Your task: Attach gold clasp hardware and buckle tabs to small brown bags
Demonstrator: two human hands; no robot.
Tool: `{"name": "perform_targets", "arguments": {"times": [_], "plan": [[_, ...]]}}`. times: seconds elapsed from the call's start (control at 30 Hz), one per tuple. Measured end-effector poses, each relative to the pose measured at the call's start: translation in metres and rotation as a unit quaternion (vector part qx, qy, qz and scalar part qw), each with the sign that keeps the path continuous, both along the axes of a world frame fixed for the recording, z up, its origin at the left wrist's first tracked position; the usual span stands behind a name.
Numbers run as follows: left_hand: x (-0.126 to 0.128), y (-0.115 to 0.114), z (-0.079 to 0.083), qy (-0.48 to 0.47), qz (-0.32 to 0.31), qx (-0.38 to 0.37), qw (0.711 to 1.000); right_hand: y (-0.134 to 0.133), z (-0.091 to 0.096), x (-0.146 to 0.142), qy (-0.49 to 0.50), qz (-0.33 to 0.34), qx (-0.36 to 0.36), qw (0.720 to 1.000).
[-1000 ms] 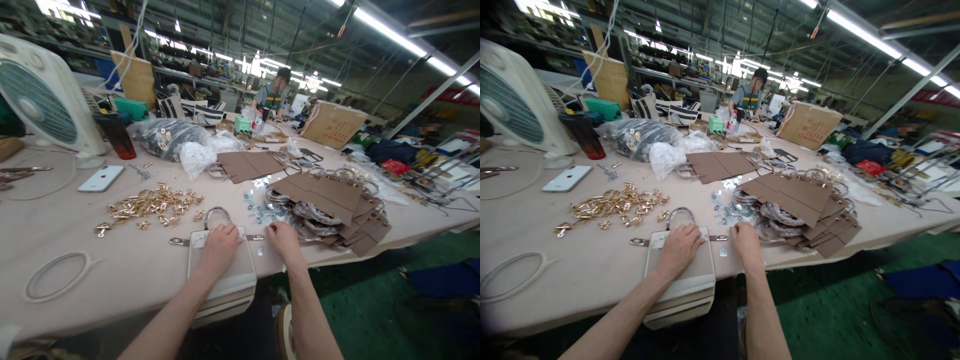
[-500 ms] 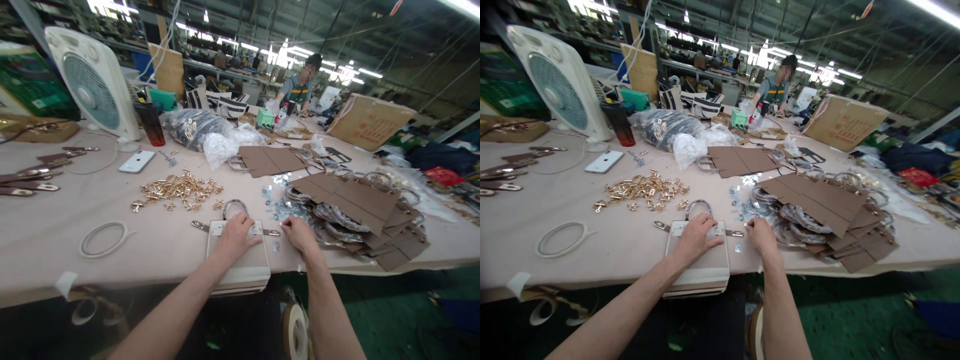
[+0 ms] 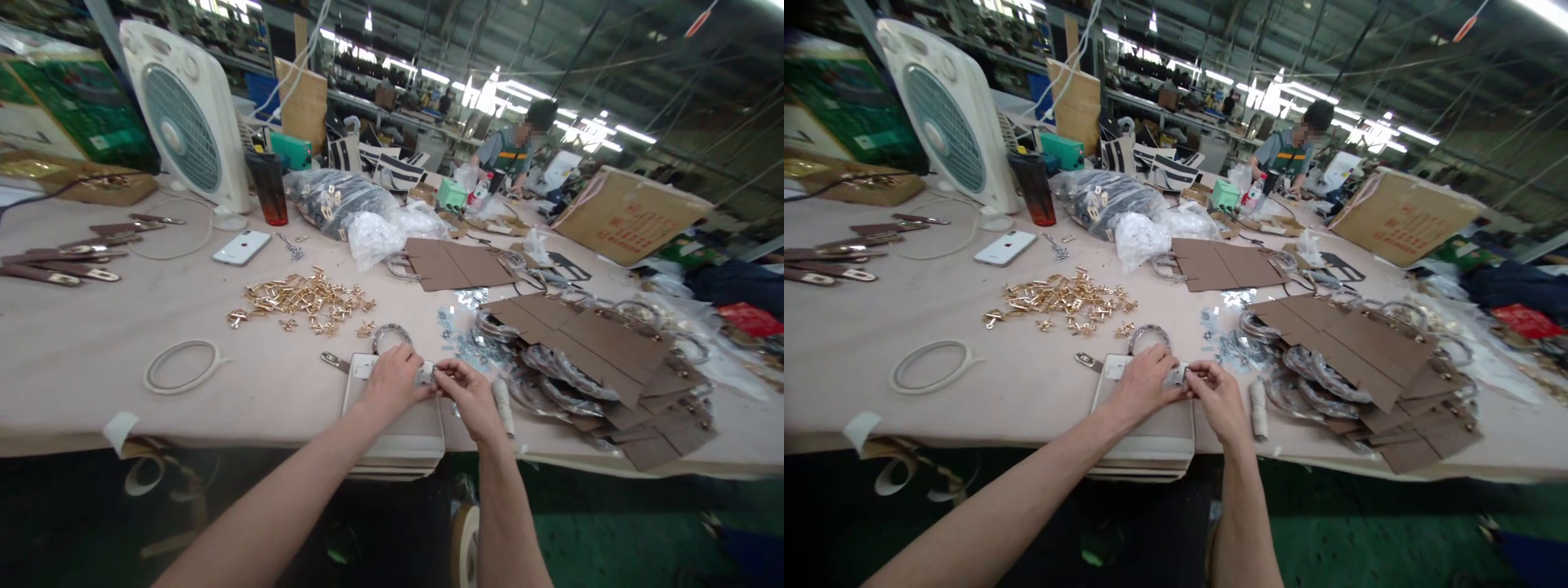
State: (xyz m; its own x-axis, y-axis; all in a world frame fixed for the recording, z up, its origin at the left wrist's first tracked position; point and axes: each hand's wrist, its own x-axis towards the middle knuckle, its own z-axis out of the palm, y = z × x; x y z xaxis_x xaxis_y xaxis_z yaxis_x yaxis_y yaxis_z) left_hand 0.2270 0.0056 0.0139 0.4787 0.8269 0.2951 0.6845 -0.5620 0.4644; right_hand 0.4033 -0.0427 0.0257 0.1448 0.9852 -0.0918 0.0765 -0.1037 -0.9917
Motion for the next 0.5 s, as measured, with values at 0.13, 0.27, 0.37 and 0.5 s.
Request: {"name": "perform_targets", "arguments": {"times": [0.13,0.27,0.37,0.5], "plan": [[0.0,0.0,-0.003,-0.002,-0.001,0.004,1.0,0.003,-0.008,-0.007,-0.005,0.001,-0.002,1.0],[0.0,0.001,-0.005,-0.006,-0.002,0.002,1.0,0.007,-0.016,-0.003,-0.032,0.005,0.004,0.999],[0.001,0.001,-0.007,-0.014,0.0,0.007,1.0,0.008,-0.023,-0.004,-0.051,0.008,0.019,0.999],[0.0,0.001,-0.008,-0.011,0.001,0.008,1.0,0.01,-0.031,-0.007,-0.081,-0.005,0.024,0.996]]}}
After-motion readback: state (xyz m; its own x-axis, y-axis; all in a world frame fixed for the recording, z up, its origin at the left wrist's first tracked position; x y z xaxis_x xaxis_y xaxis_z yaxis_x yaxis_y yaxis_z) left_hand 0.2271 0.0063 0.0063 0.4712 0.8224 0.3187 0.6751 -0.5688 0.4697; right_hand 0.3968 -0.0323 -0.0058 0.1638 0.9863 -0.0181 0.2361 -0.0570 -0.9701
